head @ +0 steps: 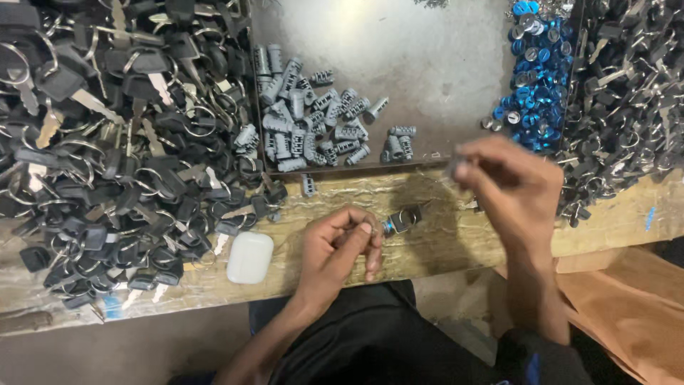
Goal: The person sits at a workbench covered with key blanks and plastic key head components. They pick up a key blank, fit a gray plastic head piece onto it, press a blue cap onto the head, and place the finished key onto a metal tray, repeating this assembly cycle.
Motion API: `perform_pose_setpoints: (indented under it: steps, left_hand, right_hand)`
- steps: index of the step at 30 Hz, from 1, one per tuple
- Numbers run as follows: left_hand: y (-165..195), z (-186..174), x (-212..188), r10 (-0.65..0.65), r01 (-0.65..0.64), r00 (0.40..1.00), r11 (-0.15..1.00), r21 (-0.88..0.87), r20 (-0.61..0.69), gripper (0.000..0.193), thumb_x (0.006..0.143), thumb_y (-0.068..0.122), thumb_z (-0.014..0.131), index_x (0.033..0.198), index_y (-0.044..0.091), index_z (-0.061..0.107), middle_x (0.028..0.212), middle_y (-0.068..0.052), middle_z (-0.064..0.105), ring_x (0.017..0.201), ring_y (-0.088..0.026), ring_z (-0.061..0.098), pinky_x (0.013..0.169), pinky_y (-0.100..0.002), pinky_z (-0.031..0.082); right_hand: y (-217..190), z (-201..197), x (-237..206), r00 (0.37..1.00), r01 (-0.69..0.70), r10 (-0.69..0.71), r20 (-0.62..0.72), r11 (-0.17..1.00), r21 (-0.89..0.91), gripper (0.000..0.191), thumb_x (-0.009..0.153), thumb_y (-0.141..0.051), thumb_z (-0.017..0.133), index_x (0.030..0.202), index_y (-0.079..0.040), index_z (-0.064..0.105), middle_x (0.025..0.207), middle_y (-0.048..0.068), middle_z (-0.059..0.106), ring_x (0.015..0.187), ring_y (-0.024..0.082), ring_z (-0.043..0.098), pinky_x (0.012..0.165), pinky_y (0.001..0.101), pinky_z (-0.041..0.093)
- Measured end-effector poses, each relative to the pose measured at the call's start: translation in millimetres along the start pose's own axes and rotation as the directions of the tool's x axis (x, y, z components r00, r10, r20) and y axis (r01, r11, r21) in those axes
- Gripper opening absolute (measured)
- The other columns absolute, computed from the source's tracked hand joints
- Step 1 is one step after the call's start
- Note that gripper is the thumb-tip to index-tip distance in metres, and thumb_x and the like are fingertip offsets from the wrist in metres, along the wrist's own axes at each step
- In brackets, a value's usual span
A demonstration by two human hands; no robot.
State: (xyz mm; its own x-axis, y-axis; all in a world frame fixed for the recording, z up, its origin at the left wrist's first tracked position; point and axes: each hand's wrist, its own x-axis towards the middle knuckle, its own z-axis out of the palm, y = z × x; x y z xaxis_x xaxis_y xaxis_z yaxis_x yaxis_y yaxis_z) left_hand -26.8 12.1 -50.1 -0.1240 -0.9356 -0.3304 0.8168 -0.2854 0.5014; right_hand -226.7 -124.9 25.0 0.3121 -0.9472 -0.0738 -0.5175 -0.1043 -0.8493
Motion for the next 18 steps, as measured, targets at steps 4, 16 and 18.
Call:
perform_pose_setpoints:
  steps: [4,16,18]
  left_hand:
    - [9.9,19.3,-2.8,-0.154,0.179,0.977,0.968,-0.176,0.147,0.016,0.104,0.006,0.057,0.099,-0.008,0.062,0.087,-0.013,0.064,0.062,-0.015,0.058,0.051,-0.032,0.052]
    - [16.0,23.0,-8.2,-0.262,0.275,0.961,0.93,0.245,-0.085,0.016,0.098,0.01,0.071,0.095,-0.005,0.071,0.068,0.0,0.06,0.052,-0.002,0.045,0.043,-0.02,0.032]
    - [17.5,25.8,-9.4,-0.119,0.139,0.99,0.878,0.457,-0.071,0.014,0.098,0.01,0.072,0.095,-0.004,0.074,0.075,0.002,0.066,0.06,-0.001,0.052,0.051,-0.02,0.038]
  right_hand:
    - [19.0,30.1,-71.2,0.999,-0.038,0.048,-0.009,0.891,0.452,0.022,0.083,0.01,0.078,0.103,0.009,0.069,0.104,0.02,0.074,0.097,0.024,0.074,0.088,0.0325,0.062]
    - [8.9,44.3,-103.7,0.995,0.09,-0.08,-0.058,0.977,0.196,0.029,0.079,0.008,0.081,0.107,0.004,0.075,0.105,0.016,0.076,0.095,0.021,0.075,0.082,0.0275,0.06]
    - [8.1,45.1,-103.5,0.99,0.136,-0.128,-0.066,0.981,0.136,0.029,0.08,0.008,0.081,0.107,0.002,0.075,0.105,0.016,0.076,0.094,0.02,0.076,0.082,0.0269,0.06]
